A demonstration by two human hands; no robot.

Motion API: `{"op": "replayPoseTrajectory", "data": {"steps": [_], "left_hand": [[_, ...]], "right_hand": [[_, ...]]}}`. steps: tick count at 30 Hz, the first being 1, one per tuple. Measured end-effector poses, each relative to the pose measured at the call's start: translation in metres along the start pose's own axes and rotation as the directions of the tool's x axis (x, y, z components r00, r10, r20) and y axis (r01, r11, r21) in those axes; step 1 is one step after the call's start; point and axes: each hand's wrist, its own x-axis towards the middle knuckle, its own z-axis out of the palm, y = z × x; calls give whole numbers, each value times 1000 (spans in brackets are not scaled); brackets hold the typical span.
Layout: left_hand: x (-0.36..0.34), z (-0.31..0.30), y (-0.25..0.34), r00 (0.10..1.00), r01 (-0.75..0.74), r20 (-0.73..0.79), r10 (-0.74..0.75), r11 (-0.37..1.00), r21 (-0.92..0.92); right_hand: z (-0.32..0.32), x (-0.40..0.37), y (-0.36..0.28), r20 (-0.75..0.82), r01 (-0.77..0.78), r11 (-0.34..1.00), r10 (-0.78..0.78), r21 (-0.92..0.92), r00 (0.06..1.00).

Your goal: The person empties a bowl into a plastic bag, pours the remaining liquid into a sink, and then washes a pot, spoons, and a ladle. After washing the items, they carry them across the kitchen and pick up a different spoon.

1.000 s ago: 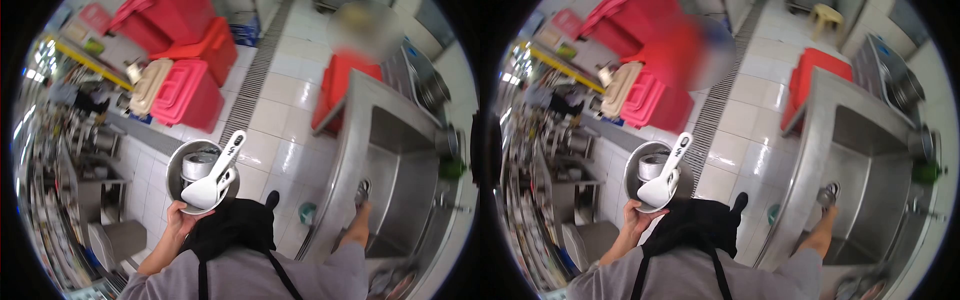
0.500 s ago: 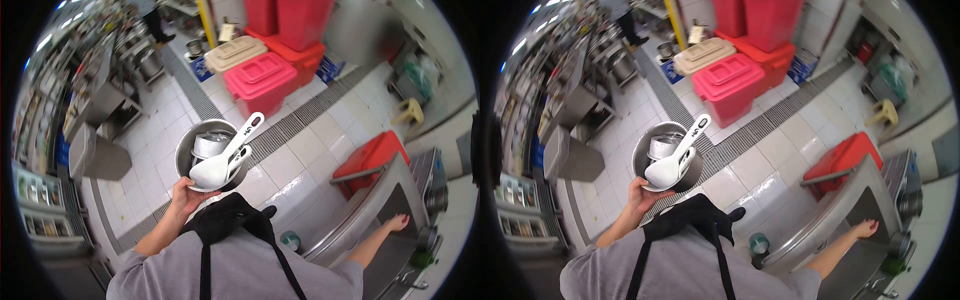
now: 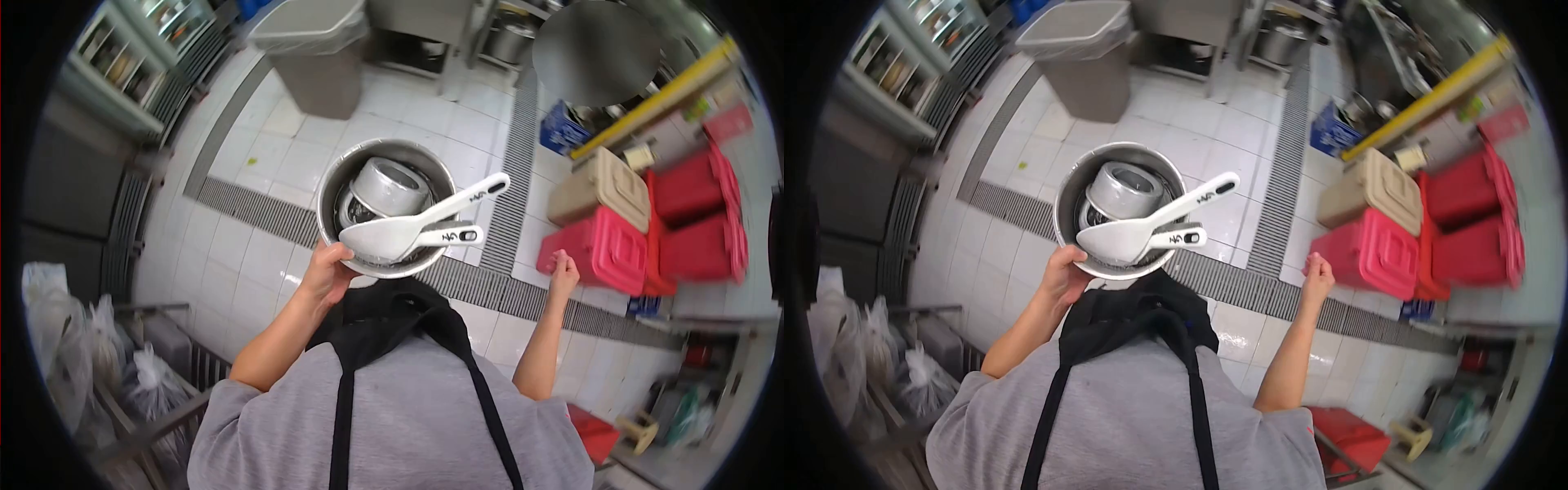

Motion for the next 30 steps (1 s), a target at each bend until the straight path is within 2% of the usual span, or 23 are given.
{"op": "replayPoseTrajectory", "data": {"steps": [1, 3, 6, 7, 9, 11, 13, 14, 15, 17, 19, 21, 23, 24, 25, 27, 28, 30], "left_hand": [[15, -23, 32, 999, -39, -29, 38, 999, -20], [24, -49, 54, 989, -101, -118, 92, 992, -74], [32, -84, 75, 938, -232, -292, 186, 964, -132], [37, -89, 72, 922, -259, -330, 203, 956, -135], [50, -111, 93, 884, -334, -388, 263, 933, -129], [64, -132, 114, 848, -411, -440, 296, 891, -193], [70, -147, 137, 771, -496, -531, 351, 854, -157], [65, -165, 141, 746, -526, -565, 352, 832, -175], [65, -178, 150, 717, -547, -605, 348, 818, -178], [74, -203, 175, 641, -590, -684, 347, 794, -150], [87, -230, 209, 584, -674, -716, 383, 720, -164], [99, -263, 240, 587, -670, -723, 365, 721, -180], [115, -302, 278, 557, -690, -744, 368, 703, -169], [124, -312, 299, 562, -683, -747, 356, 710, -175], [133, -322, 322, 570, -668, -747, 343, 722, -178], [156, -348, 367, 579, -659, -751, 319, 725, -200], [165, -362, 387, 578, -635, -756, 307, 751, -180], [192, -384, 429, 599, -587, -748, 286, 792, -168]], "right_hand": [[52, -2, -27, 77, -59, 997, 55, 50, 996], [103, 8, -40, 149, -82, 997, 83, -14, 985], [176, 33, -63, 332, 60, 978, 10, -200, 943], [204, 46, -71, 414, 71, 984, 2, -161, 910], [297, 51, -116, 626, 211, 977, -146, -31, 766], [401, 26, -178, 816, 269, 940, -318, 207, 483], [484, -24, -246, 936, 68, 936, -349, 345, 50], [513, -55, -268, 934, 27, 941, -330, 336, -140], [547, -76, -282, 930, 15, 946, -315, 324, -189], [614, -110, -303, 781, 127, 858, -380, 498, -496], [682, -127, -318, 711, 141, 814, -391, 563, -584], [737, -140, -332, 651, 151, 772, -393, 617, -650], [789, -151, -370, 597, 172, 630, -563, 758, -571], [812, -157, -389, 599, 207, 599, -584, 774, -548], [835, -160, -410, 592, 208, 593, -580, 778, -560], [879, -160, -441, 536, 301, 451, -604, 840, -590], [900, -162, -449, 550, 322, 451, -606, 833, -574], [949, -158, -461, 647, 294, 582, -617, 758, -448]]}}
